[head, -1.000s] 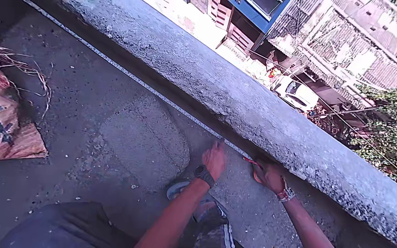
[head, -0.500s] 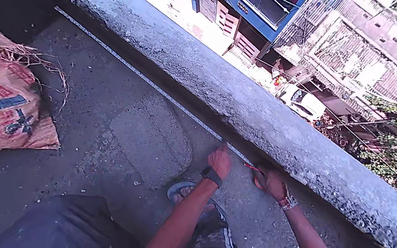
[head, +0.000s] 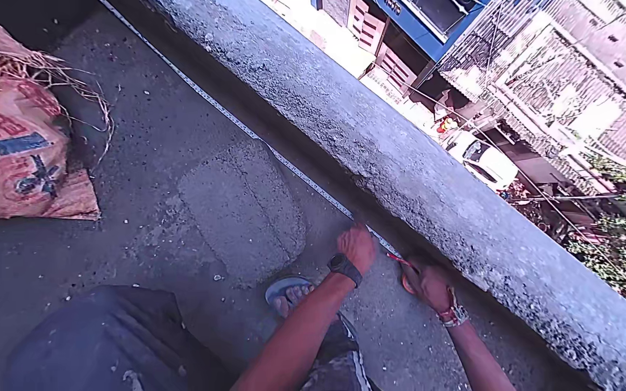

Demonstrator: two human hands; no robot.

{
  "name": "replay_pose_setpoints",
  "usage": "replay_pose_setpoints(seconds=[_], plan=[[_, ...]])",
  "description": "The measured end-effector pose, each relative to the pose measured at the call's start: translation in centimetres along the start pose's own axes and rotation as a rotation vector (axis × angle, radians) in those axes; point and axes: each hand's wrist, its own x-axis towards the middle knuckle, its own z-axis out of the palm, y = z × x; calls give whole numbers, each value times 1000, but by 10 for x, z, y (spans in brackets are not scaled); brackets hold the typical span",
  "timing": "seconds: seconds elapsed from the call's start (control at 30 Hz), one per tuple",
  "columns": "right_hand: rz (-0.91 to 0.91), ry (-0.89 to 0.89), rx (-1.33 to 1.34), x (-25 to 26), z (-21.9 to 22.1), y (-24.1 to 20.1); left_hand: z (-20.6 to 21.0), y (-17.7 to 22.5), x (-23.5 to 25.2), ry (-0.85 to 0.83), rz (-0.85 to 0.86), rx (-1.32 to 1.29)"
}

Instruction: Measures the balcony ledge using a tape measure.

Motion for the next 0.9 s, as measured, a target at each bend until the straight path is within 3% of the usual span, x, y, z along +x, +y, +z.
replay_pose_setpoints(seconds=[0.37, 0.53, 0.6, 0.73, 0.9], plan=[[-21, 44, 8, 1, 4, 1, 0, -3, 11, -25, 80, -7], [-7, 51, 4, 0, 7, 4, 17, -14, -8, 134, 165, -146], [-36, 65, 17, 1, 7, 5, 37, -23, -20, 209, 162, -247], [-182, 109, 44, -5, 13, 15, 57, -38, -19, 149, -4, -584], [-297, -66, 166, -22, 15, 2, 64, -40, -14, 11, -72, -1103]])
